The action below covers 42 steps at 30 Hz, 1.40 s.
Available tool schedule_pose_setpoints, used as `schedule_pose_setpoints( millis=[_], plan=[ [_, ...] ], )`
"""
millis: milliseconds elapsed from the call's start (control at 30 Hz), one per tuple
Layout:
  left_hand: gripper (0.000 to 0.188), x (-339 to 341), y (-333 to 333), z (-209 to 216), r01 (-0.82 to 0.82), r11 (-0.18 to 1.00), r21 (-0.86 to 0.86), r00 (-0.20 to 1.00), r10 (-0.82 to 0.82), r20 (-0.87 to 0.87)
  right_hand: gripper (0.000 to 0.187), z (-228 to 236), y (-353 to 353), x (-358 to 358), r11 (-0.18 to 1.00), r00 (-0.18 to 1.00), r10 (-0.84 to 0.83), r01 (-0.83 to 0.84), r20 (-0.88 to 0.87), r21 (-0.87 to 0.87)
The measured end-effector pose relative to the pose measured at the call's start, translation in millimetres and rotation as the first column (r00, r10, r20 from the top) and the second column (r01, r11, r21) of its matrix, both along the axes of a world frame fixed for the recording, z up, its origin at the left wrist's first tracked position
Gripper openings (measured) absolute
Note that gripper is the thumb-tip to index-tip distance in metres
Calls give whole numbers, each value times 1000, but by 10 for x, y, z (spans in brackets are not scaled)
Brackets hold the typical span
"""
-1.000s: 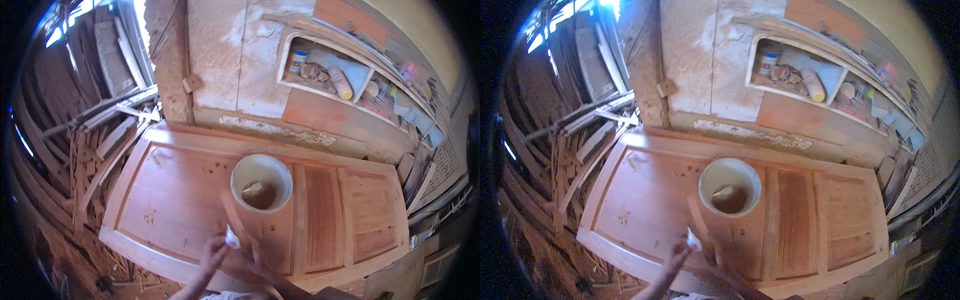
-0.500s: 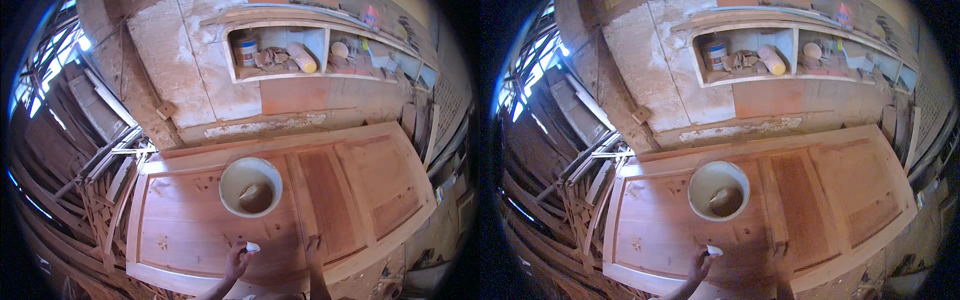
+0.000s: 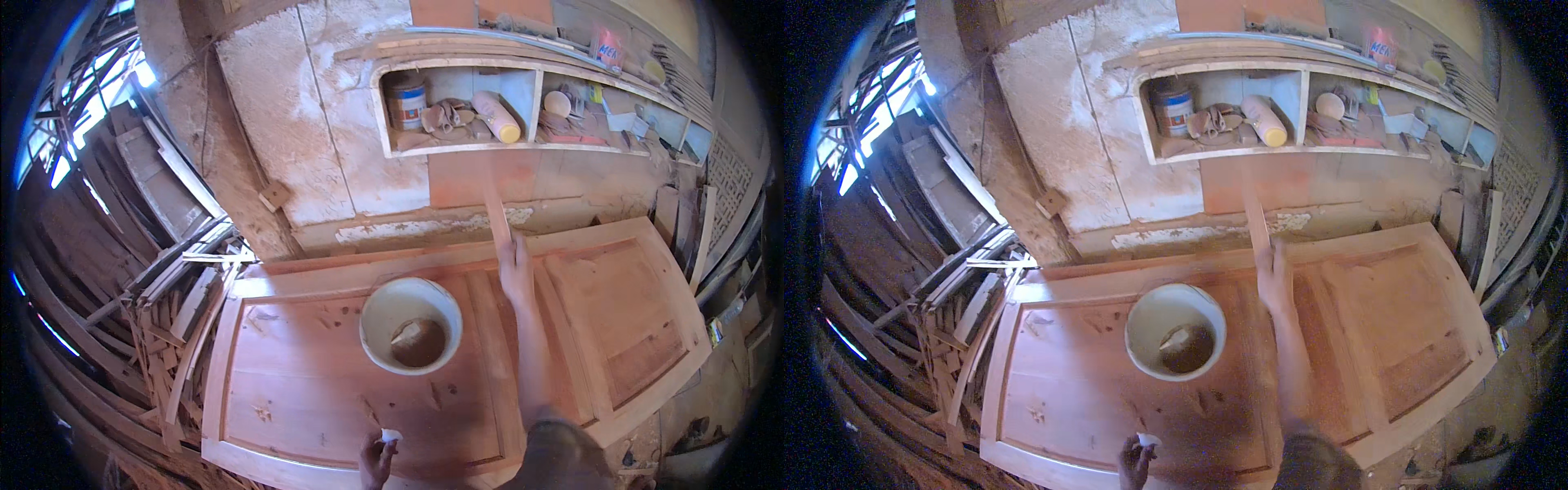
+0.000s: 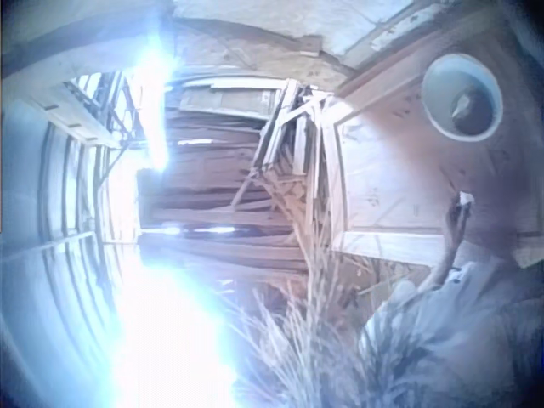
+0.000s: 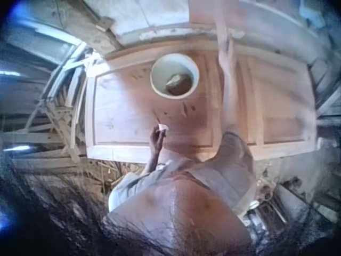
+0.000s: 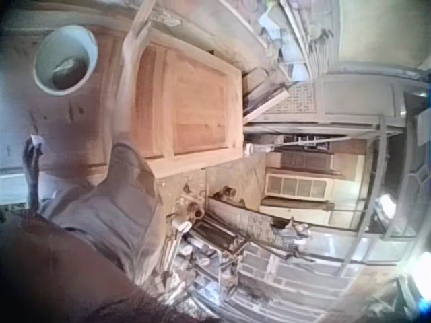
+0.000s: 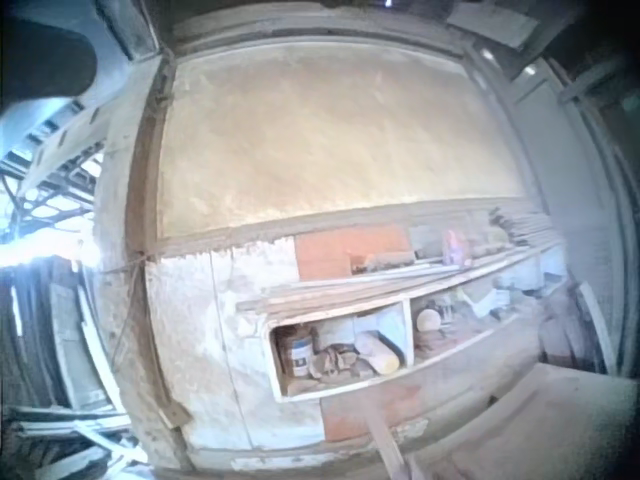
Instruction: The person applies adhesive from a tube to cracks and joints on a wooden door, dips a piece of wood into a bucket of filler, and presses small wooden strips into the door's recessed panels.
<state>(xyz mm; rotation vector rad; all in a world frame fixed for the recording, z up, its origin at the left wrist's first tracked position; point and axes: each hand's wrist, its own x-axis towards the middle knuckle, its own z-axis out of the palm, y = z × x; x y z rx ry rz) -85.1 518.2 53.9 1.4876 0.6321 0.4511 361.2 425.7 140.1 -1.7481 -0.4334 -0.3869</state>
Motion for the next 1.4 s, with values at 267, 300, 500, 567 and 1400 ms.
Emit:
schedule_pose_setpoints(
  millis=[267, 300, 500, 567, 1400],
  plan=[
    [34, -241, -6, 5, -288, 954, -83, 957, 284, -65, 41, 1730, 1007, 1842, 955, 964, -241, 215, -115, -202],
    [34, -206, 4, -37, -328, 941, -78, 944, 325, -50, 43, 1651, 985, 1847, 945, 947, -313, 319, 75, -75],
    [29, -119, 111, -258, -351, 923, -158, 933, 359, 25, 18, 437, 672, 18, 975, 960, 220, -220, 175, -21],
    [30, 125, 166, -212, -253, 960, -122, 966, 258, 24, 20, 163, 313, -762, 848, 851, 521, -525, -71, -78],
    [34, -97, 445, -236, -83, 995, -50, 979, 71, -193, 24, 1184, 1608, 2102, 989, 956, 28, 16, 291, -147]
  ],
)
